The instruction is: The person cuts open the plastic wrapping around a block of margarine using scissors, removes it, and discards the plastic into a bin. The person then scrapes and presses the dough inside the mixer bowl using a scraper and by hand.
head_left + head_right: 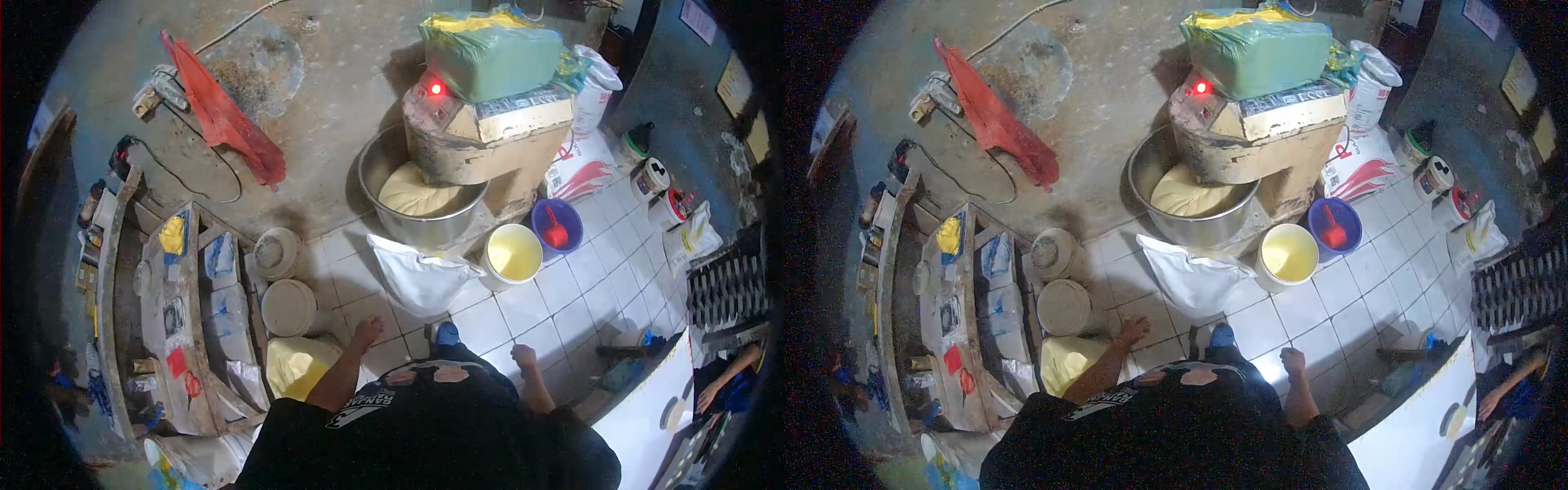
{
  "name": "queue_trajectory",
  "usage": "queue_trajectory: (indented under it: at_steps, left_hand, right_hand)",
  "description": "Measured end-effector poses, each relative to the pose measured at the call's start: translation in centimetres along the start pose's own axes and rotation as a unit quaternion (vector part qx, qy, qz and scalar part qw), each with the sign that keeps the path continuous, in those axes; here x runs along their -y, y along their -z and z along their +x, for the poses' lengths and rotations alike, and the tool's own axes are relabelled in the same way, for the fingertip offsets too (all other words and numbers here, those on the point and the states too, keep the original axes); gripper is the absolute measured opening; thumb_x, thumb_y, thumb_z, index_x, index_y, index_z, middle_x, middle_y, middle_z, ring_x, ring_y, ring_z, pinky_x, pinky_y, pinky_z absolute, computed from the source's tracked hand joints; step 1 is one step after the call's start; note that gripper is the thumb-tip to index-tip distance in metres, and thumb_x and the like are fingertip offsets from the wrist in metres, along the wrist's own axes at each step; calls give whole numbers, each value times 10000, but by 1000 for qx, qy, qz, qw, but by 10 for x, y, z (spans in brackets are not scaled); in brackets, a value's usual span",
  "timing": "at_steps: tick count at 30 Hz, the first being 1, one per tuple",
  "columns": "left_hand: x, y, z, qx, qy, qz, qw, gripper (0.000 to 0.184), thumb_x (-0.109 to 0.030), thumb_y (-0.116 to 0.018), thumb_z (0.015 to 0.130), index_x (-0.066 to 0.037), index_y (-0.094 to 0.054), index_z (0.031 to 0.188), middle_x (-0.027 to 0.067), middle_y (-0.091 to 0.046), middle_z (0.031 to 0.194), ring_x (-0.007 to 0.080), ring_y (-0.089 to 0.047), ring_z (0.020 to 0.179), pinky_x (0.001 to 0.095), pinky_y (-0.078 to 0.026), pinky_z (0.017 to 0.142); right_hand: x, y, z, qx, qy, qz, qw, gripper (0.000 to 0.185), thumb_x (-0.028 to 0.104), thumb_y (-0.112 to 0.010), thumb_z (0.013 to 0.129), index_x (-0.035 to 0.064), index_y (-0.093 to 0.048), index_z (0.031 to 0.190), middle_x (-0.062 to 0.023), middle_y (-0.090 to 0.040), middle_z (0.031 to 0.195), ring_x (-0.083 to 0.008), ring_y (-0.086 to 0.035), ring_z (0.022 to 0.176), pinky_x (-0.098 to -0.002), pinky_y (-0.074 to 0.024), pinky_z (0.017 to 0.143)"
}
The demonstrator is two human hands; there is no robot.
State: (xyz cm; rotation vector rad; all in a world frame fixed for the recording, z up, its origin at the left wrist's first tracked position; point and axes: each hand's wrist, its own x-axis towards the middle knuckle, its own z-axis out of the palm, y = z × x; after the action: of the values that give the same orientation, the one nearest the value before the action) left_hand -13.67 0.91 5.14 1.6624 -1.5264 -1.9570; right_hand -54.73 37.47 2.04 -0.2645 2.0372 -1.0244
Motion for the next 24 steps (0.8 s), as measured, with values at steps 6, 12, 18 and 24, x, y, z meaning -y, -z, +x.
queue_trajectory:
  at_steps: [6,12,18,24]
  left_hand:
    - [68,9,-25,34,-49,30,998,312,-298,-571,932,-78,-607,1151,43,-659,941,152,-624,831,310,-505,737]
    - [213,29,-46,112,27,250,961,220,-184,-554,854,-77,-640,1027,91,-666,1036,246,-652,915,400,-509,830]
    - [158,-5,-49,94,-33,205,974,256,-253,-564,880,-50,-657,1005,111,-680,939,255,-652,790,384,-537,721]
    - [21,-36,-37,-83,-266,215,936,430,-414,-577,918,-68,-646,1163,86,-673,931,155,-620,786,319,-510,743]
  right_hand:
    - [1,-15,-85,4,-57,-136,989,313,297,-611,856,18,-718,950,-79,-687,826,-163,-607,756,-307,-481,683]
    - [-146,49,-119,26,248,-476,844,213,278,-638,845,83,-721,870,-75,-660,772,-182,-624,747,-325,-498,676]
    - [-177,47,-177,-82,-149,-205,964,252,241,-661,781,89,-727,970,-72,-698,768,-181,-660,742,-344,-526,675]
    - [-120,28,-180,-149,-111,-228,956,301,297,-674,750,20,-731,853,-133,-708,756,-249,-698,737,-380,-536,687]
